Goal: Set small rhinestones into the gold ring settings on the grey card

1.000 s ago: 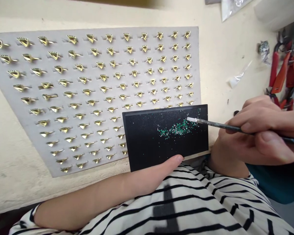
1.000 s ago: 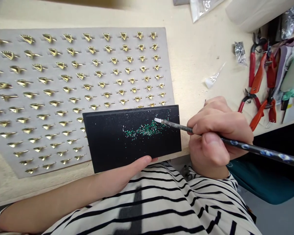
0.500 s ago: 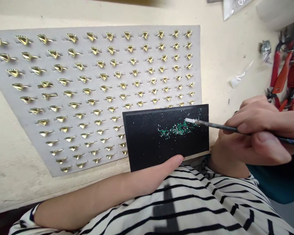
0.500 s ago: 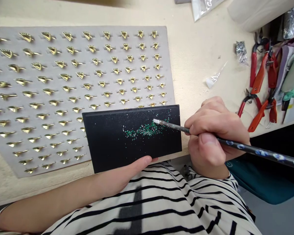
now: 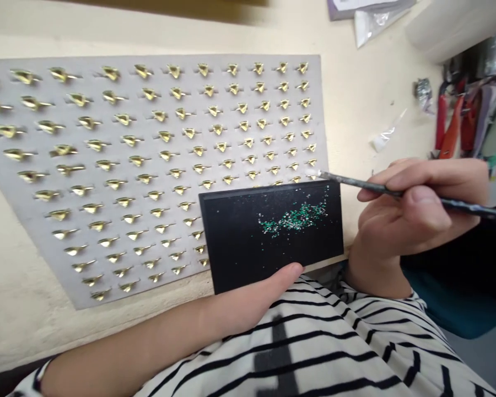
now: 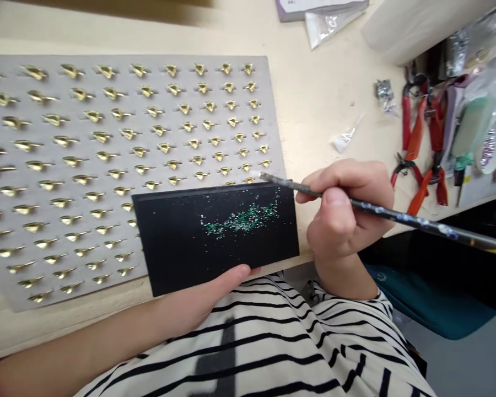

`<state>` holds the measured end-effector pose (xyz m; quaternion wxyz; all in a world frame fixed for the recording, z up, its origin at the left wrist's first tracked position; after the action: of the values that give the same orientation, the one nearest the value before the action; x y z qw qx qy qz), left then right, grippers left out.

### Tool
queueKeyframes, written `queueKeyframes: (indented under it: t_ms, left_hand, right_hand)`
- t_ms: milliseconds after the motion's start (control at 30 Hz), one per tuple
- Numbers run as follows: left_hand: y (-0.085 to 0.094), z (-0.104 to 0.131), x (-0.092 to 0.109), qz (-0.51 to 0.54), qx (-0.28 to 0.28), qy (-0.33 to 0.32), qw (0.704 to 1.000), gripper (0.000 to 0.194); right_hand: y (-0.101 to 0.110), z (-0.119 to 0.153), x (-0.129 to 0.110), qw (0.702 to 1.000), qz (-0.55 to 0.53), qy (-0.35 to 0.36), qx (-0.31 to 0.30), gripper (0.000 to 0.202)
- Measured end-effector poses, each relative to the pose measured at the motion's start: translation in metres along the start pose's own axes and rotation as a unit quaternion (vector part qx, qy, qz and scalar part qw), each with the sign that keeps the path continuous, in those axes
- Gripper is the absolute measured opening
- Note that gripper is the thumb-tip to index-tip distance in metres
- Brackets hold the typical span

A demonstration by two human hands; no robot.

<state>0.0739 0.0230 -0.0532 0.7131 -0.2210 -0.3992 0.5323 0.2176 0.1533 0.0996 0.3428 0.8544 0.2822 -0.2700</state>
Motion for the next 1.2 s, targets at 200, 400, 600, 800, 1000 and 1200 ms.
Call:
queueKeyframes:
  t_ms: [200,400,600,800,1000,1200]
  left_hand:
    - [-0.007,0.002,0.005,0.032,-0.005,0.023,0.999,0.062]
    - [-0.003,0.003,0.010,-0.002,0.013,0.012,1.000,0.062]
    - [0.001,0.003,0.015,0.007,0.040,-0.020,0.999,0.062]
    - [0.002,0.002,0.012,0.009,0.034,-0.021,0.999,0.063]
    - [0.001,0.003,0.012,0.002,0.025,-0.013,1.000,0.060]
    - [0.001,0.002,0.015,0.013,0.040,-0.022,0.999,0.061]
  right_hand:
    - [-0.010,0.003,0.007,0.999,0.004,-0.020,-0.044,0.014]
    - [-0.011,0.006,0.013,1.000,-0.012,-0.012,-0.015,0.015]
    - [-0.014,0.007,0.008,1.000,0.004,-0.004,-0.030,0.017]
    - [-0.017,0.007,0.005,0.999,0.006,-0.013,-0.043,0.019]
    - [-0.010,0.006,0.009,1.000,-0.004,-0.001,-0.014,0.016]
    - [-0.011,0.006,0.011,0.999,0.003,-0.015,-0.044,0.014]
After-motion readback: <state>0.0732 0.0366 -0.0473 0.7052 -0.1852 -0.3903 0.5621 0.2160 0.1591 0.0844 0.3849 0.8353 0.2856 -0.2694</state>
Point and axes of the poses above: each hand's wrist, its own z-axis away from the middle knuckle, its own y-axis out of the back of the hand, x = y × z, the point moved 10 cm from there along -z, towards the middle knuckle, and after that the axes turned 6 degrees about z, right-handed, at the moved point
